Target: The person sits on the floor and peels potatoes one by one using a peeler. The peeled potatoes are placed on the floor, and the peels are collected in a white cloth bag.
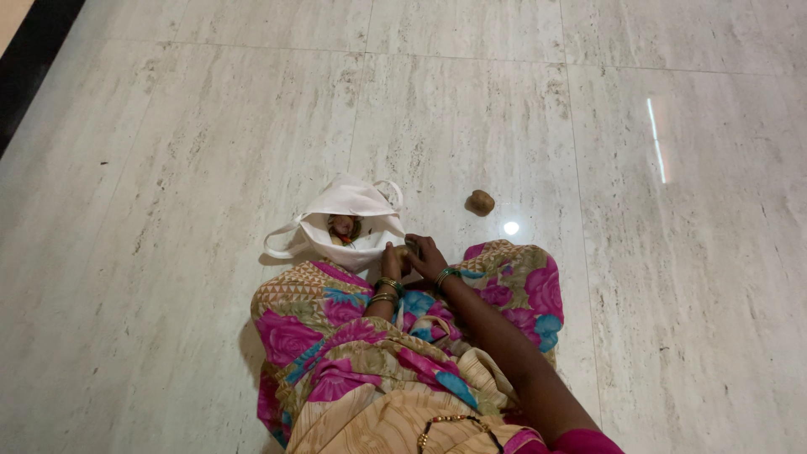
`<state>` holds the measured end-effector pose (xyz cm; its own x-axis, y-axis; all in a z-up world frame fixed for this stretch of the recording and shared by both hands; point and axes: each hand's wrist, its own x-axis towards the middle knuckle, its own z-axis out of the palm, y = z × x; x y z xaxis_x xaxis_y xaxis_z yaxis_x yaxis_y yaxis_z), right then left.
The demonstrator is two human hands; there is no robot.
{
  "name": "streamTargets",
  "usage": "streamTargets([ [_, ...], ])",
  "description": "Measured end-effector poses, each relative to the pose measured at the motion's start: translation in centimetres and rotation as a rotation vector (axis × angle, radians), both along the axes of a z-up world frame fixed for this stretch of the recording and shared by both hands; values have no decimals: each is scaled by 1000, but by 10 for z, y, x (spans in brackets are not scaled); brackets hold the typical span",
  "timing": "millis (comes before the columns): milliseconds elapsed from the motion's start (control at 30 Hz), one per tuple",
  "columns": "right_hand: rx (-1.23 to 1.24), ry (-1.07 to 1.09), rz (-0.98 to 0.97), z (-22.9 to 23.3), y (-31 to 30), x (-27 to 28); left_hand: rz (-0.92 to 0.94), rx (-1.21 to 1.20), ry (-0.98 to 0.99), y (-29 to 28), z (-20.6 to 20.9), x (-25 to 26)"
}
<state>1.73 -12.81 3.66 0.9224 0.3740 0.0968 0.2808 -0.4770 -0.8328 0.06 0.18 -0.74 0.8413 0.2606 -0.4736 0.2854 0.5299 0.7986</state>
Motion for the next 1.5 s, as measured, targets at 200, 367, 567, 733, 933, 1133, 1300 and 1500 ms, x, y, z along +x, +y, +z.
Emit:
streamTargets([
  [200, 28, 64, 41, 2, -3, 4, -118, -267, 70, -9, 7, -1],
  [367, 101, 208, -10, -4, -8, 17, -267, -243, 65, -13, 19, -6],
  [567, 93, 374, -45, -6, -13, 47, -280, -27, 94, -16, 8, 1],
  [733, -289, -16, -200, 0, -16, 81, -284, 73, 151, -18, 3, 4],
  [933, -644, -365, -280, 11, -38, 123, -442, 58, 138, -23, 2, 1],
  [1133, -733, -328, -346, 6, -44, 136, -461, 64, 131, -27, -3, -3],
  [1300, -615, -435, -447, 1, -41, 130, -466, 83, 90, -24, -13, -5],
  [1500, -320, -471, -521, 5, -40, 124, -502, 288, 58, -27, -27, -6],
])
